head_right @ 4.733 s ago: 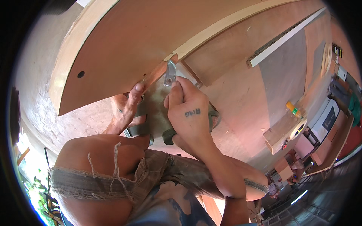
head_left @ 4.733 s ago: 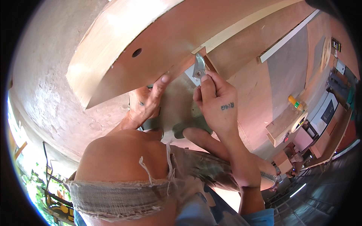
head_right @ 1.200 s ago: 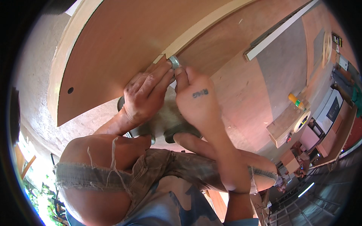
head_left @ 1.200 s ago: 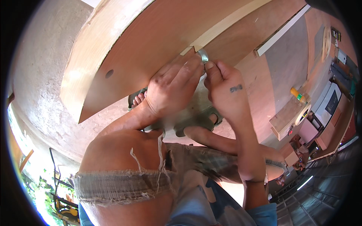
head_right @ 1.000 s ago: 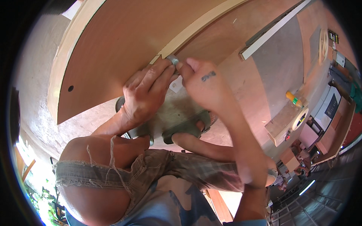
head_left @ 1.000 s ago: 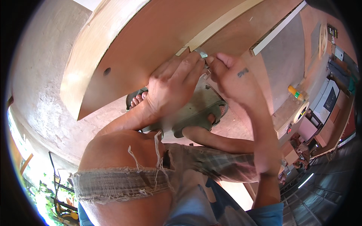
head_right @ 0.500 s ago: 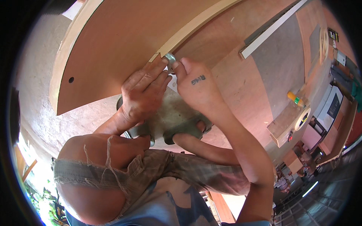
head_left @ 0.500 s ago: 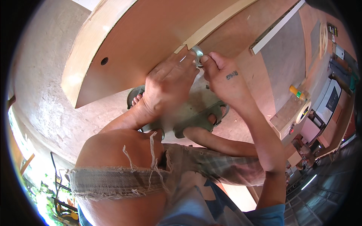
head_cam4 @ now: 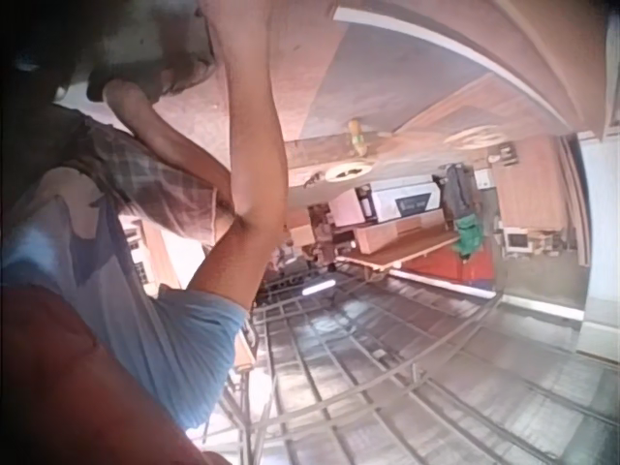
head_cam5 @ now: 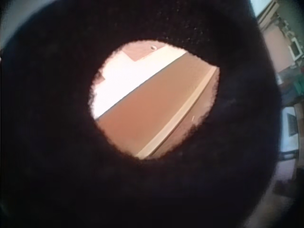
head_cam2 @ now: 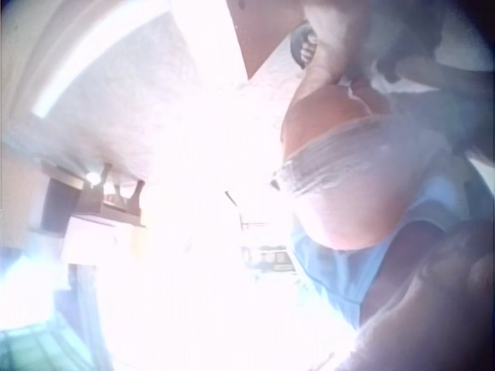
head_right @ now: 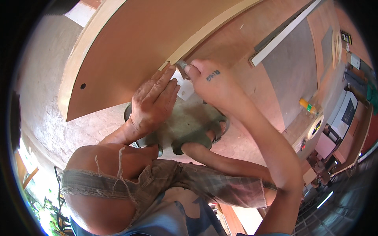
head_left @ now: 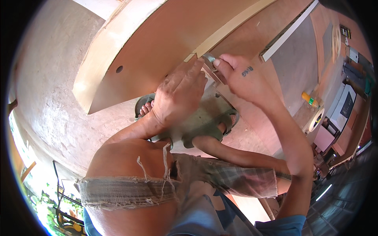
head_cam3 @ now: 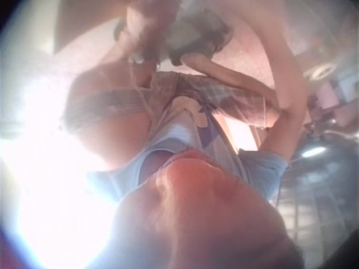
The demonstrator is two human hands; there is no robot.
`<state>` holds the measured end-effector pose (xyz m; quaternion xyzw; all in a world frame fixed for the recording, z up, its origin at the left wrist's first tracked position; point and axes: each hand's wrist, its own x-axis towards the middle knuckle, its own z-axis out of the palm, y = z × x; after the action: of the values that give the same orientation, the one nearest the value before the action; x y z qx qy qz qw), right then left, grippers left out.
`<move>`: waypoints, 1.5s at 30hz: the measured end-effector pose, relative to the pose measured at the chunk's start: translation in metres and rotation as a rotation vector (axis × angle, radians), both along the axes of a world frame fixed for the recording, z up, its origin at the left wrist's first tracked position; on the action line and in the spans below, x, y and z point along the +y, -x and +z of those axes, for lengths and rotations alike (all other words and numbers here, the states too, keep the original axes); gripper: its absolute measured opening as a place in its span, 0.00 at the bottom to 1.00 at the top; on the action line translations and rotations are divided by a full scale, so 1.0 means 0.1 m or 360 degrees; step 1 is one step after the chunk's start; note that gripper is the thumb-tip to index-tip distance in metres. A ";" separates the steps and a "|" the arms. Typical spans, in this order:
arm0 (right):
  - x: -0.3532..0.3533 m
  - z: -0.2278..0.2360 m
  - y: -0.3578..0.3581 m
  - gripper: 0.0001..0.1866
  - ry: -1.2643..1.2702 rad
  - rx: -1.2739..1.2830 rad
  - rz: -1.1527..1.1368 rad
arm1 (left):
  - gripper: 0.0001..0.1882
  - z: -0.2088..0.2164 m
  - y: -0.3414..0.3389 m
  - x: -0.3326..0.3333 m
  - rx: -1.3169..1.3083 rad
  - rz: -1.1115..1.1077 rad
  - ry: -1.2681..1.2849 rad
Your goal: The person is assembling a wooden structure by fitting thin wooden strips into grooves on a larger curved wooden panel. They use a small metal tool to adjust and secure the strips in place.
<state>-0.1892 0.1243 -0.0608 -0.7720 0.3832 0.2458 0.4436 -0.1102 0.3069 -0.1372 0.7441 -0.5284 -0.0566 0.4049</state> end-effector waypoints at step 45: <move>0.05 0.07 -0.15 0.16 -0.0743 0.0335 -0.0782 | 0.10 -0.10 -0.04 0.04 -0.0109 0.0023 -0.0001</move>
<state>-0.1739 0.1292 -0.0537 -0.5051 0.5345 0.2909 0.6121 -0.1066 0.3108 -0.1469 0.7494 -0.5366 -0.0285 0.3867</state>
